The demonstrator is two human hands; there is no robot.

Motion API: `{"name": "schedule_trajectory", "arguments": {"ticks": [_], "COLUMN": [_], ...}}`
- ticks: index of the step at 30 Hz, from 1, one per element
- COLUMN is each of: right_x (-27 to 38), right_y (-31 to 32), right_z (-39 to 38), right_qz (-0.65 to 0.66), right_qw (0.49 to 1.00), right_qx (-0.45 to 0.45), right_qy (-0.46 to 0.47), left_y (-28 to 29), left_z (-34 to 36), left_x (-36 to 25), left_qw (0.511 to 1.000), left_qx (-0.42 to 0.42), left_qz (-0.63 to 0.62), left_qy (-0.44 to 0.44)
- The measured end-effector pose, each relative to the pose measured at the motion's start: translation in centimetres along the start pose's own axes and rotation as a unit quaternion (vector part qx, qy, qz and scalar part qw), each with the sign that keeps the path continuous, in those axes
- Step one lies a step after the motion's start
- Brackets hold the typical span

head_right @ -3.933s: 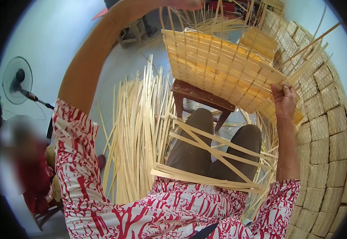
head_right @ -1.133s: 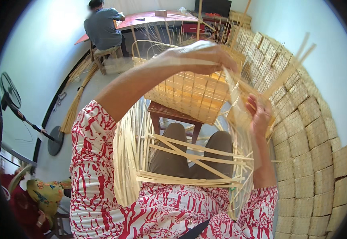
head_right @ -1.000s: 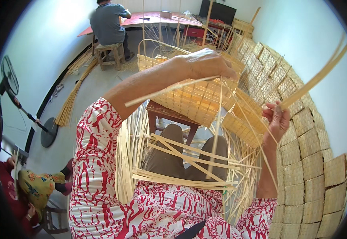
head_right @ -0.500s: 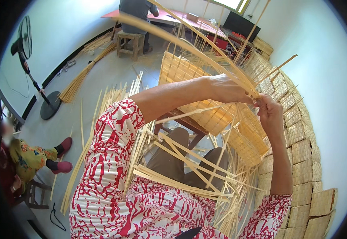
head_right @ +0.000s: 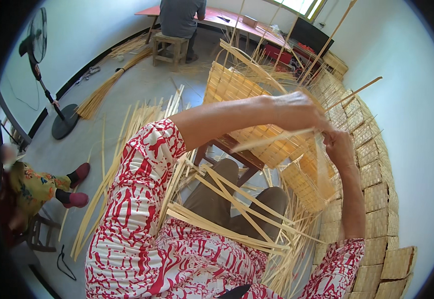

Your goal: The person weaves a rectangular basket using thin bamboo strips, interlacing them by hand and occasionally using shears to trim excess material. The basket grows in height as the person continues to add and secure new strips.

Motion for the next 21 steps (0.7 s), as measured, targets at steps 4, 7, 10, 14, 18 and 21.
{"name": "schedule_trajectory", "arguments": {"ticks": [4, 7, 10, 14, 18, 21], "right_x": [-1.5, -3.1, -2.9, -4.4, -4.7, -5.4], "right_y": [0.1, -1.0, -0.7, -1.4, -3.0, -3.2], "right_z": [0.6, 0.7, 1.0, 0.9, 1.5, 1.0], "right_qz": [0.058, 0.172, 0.232, 0.305, 0.359, 0.348], "right_qw": [0.998, 0.980, 0.968, 0.946, 0.926, 0.929], "right_qx": [0.013, 0.037, 0.042, 0.037, 0.006, -0.031], "right_qy": [-0.024, -0.089, -0.089, -0.106, -0.114, -0.118], "left_y": [5.1, 12.0, 18.5, 20.1, 15.2, 11.3], "left_z": [1.8, 0.8, -2.6, -9.6, -19.0, -21.3], "left_x": [1.5, 3.0, 7.4, 17.3, 26.2, 24.0], "left_qw": [0.983, 0.946, 0.842, 0.785, 0.838, 0.836], "left_qx": [-0.128, -0.277, -0.506, -0.540, -0.393, -0.378], "left_qz": [0.009, 0.000, -0.104, -0.120, -0.143, -0.117], "left_qy": [0.131, 0.170, 0.154, 0.279, 0.352, 0.381]}}
Point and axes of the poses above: each hand's wrist, its own z-axis towards the middle knuckle, its own y-axis out of the back of the hand, x = y × z, the point moved 3 cm from there along z, towards the middle knuckle, and after that the axes turned 10 degrees about -z, right-handed, at the moved point
